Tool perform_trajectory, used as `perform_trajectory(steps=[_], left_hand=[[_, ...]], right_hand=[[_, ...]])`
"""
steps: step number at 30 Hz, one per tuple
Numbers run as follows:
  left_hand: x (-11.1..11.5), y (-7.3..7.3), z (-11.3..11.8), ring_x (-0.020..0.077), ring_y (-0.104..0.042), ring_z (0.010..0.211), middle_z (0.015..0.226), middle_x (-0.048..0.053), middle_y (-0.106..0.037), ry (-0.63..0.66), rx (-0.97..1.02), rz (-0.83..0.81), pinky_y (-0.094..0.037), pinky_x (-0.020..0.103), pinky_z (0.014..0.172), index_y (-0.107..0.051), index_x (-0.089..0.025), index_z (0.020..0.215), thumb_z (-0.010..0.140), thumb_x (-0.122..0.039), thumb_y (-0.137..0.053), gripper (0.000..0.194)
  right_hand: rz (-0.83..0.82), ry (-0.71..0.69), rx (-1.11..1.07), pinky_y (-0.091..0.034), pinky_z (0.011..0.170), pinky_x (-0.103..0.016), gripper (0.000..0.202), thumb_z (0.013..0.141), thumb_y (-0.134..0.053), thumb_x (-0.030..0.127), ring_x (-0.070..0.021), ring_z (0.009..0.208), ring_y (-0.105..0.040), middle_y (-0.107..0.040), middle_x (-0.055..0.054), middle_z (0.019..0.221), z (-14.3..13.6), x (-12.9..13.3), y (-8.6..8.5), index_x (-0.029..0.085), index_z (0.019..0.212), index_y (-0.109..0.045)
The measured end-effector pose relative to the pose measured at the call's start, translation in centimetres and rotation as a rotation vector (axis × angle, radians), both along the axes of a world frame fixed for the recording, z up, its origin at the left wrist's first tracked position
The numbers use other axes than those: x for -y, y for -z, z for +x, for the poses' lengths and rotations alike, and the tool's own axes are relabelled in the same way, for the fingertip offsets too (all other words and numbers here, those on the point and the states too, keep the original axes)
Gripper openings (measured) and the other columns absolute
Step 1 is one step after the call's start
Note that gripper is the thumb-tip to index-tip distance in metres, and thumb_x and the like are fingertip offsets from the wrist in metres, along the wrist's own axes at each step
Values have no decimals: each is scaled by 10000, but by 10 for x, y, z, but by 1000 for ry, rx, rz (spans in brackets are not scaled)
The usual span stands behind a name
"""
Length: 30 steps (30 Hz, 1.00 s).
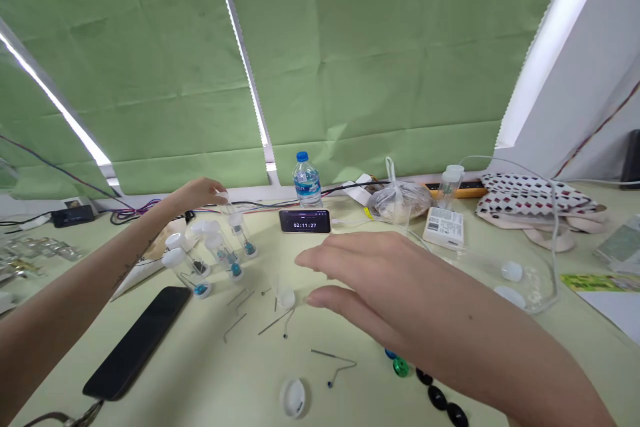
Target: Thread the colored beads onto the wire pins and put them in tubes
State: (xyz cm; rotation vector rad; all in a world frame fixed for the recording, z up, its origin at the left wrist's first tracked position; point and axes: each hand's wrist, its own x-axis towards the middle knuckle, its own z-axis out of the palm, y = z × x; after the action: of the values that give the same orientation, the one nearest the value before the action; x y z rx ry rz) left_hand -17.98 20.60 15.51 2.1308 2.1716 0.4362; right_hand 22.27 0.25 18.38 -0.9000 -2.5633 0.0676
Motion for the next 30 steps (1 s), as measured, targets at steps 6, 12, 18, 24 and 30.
perform_trajectory(steps=[6, 12, 18, 24, 30], left_hand=[[-3, 11, -1, 209, -623, 934, 1075, 65, -642, -7, -57, -155, -520, 384, 808, -622, -165, 1059, 866, -346, -593, 266], [6, 24, 0, 227, -601, 1002, 1200, 82, -586, 10, -52, -297, -527, 408, 823, -577, -173, 1161, 888, -323, -567, 312], [17, 18, 1, 183, -632, 836, 992, 56, -663, 29, -31, -297, -530, 347, 734, -644, -145, 985, 865, -366, -591, 257], [32, 8, 8, 259, -625, 684, 672, 75, -674, 1, -2, 11, -450, 313, 633, -687, -175, 684, 645, -434, -735, 266], [104, 16, 25, 301, -531, 1041, 1046, 121, -603, -15, -23, 503, -376, 406, 927, -589, -177, 1085, 864, -344, -476, 299]], right_hand=[[18, 26, 34, -547, 774, -345, 303, 935, -482, 425, -245, 1030, -656, -687, 21, 1190, 6, -1, 4, 343, 1211, -576], [-9, 110, 28, -536, 870, -399, 323, 922, -490, 454, -255, 1098, -624, -646, 62, 1251, 9, 3, 12, 412, 1240, -526], [-40, 123, 23, -531, 878, -432, 326, 907, -495, 467, -271, 1117, -611, -644, 73, 1245, 12, 6, 13, 423, 1227, -533], [-27, 135, 42, -522, 859, -452, 308, 922, -464, 473, -286, 1100, -615, -652, 62, 1229, 11, 5, 10, 413, 1214, -540], [66, 196, 83, -515, 827, -446, 343, 917, -429, 533, -299, 1079, -623, -662, 59, 1219, 18, 4, 18, 414, 1223, -530]])
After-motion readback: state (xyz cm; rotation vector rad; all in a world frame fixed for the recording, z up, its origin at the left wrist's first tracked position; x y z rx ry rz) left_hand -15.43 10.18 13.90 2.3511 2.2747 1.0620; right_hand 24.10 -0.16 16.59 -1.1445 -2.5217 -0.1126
